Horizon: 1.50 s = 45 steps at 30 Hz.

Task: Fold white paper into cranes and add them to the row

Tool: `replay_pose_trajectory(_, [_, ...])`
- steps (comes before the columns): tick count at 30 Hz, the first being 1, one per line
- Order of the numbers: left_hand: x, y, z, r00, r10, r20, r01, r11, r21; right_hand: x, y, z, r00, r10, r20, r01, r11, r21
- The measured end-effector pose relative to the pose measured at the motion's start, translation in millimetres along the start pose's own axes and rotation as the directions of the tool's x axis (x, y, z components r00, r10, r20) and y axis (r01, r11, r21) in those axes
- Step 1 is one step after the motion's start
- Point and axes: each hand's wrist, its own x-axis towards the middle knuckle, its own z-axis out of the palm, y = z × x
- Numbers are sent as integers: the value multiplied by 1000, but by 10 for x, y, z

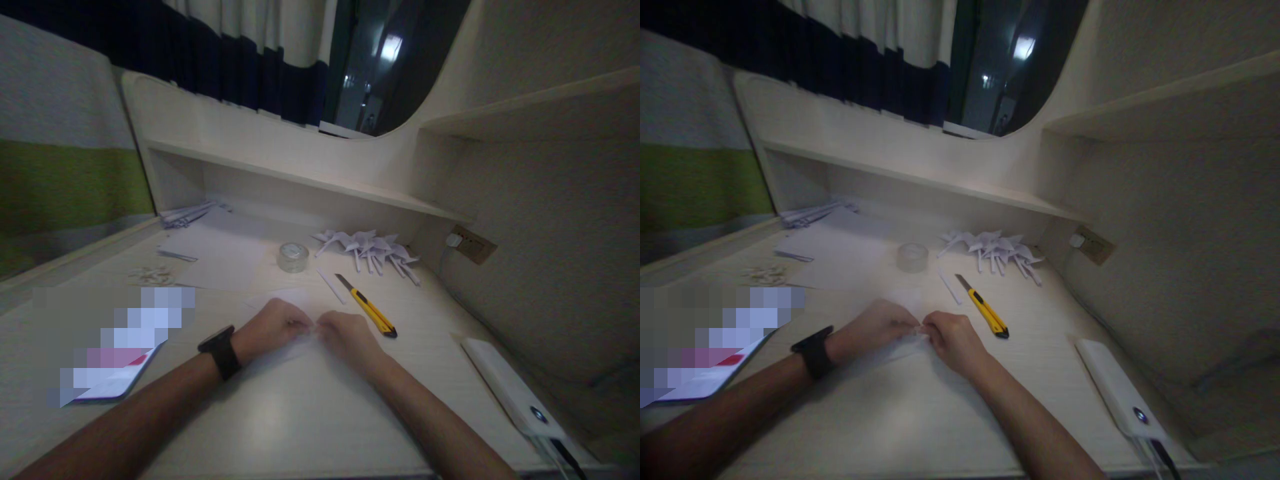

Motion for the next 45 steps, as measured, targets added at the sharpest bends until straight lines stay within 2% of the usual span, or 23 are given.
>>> replay_pose_trajectory(6, [23, -52, -31, 997, -69, -33, 66, 994, -86, -12, 19, -13, 995, -19, -98, 28, 995, 95])
replay_pose_trajectory(9, [31, -74, -43, 992, -117, -39, 112, 988, -111, -12, 44, -30, 992, -39, -117, 44, 998, 46])
replay_pose_trajectory(14, [25, -66, -23, 991, -136, 17, 137, 971, -198, -8, 74, -13, 989, -102, -105, 106, 994, 32])
replay_pose_trajectory(19, [28, -76, 6, 992, -113, 49, 123, 952, -279, 10, 25, -44, 984, -137, -113, 149, 983, 108])
replay_pose_trajectory(22, [39, -106, 3, 989, -131, 62, 144, 933, -329, 50, -28, -94, 988, -61, -138, 96, 961, 258])
replay_pose_trajectory(24, [44, -120, -12, 987, -138, 86, 161, 916, -368, 82, -51, -119, 993, 77, -94, -30, 906, 421])
replay_pose_trajectory(27, [42, -118, -36, 979, -158, 127, 199, 862, -467, 116, -45, -131, 964, 244, 109, -257, 737, 625])
replay_pose_trajectory(30, [29, -92, -33, 973, -180, 148, 232, 786, -573, 121, -11, -118, 951, 218, 217, -307, 606, 734])
replay_pose_trajectory(33, [25, -65, -14, 967, -196, 161, 254, 762, -596, 102, 18, -91, 941, 201, 272, -338, 564, 753])
replay_pose_trajectory(35, [34, -66, -33, 965, -203, 166, 262, 782, -565, 87, 30, -66, 925, 217, 312, -380, 561, 736])
replay_pose_trajectory(37, [47, -99, -112, 966, -197, 167, 254, 840, -479, 74, 43, -39, 918, 232, 322, -397, 548, 736])
replay_pose_trajectory(39, [51, -170, -259, 973, -203, 114, 228, 930, -290, 66, 58, -11, 916, 240, 320, -400, 511, 761])
replay_pose_trajectory(40, [45, -217, -350, 976, -217, 9, 217, 969, -122, 63, 65, 1, 916, 245, 319, -400, 486, 777])
replay_pose_trajectory(41, [33, -268, -445, 968, -219, -126, 229, 971, 66, 61, 71, 13, 915, 248, 319, -401, 462, 791])
replay_pose_trajectory(42, [15, -320, -536, 946, -230, -230, 282, 932, 226, 59, 74, 22, 915, 245, 320, -400, 442, 803])
replay_pose_trajectory(44, [-32, -414, -686, 907, -272, -322, 390, 831, 396, 58, 74, 36, 918, 227, 324, -392, 415, 821])
replay_pose_trajectory(45, [-57, -454, -737, 898, -304, -317, 422, 800, 428, 59, 71, 41, 920, 215, 329, -390, 407, 826])
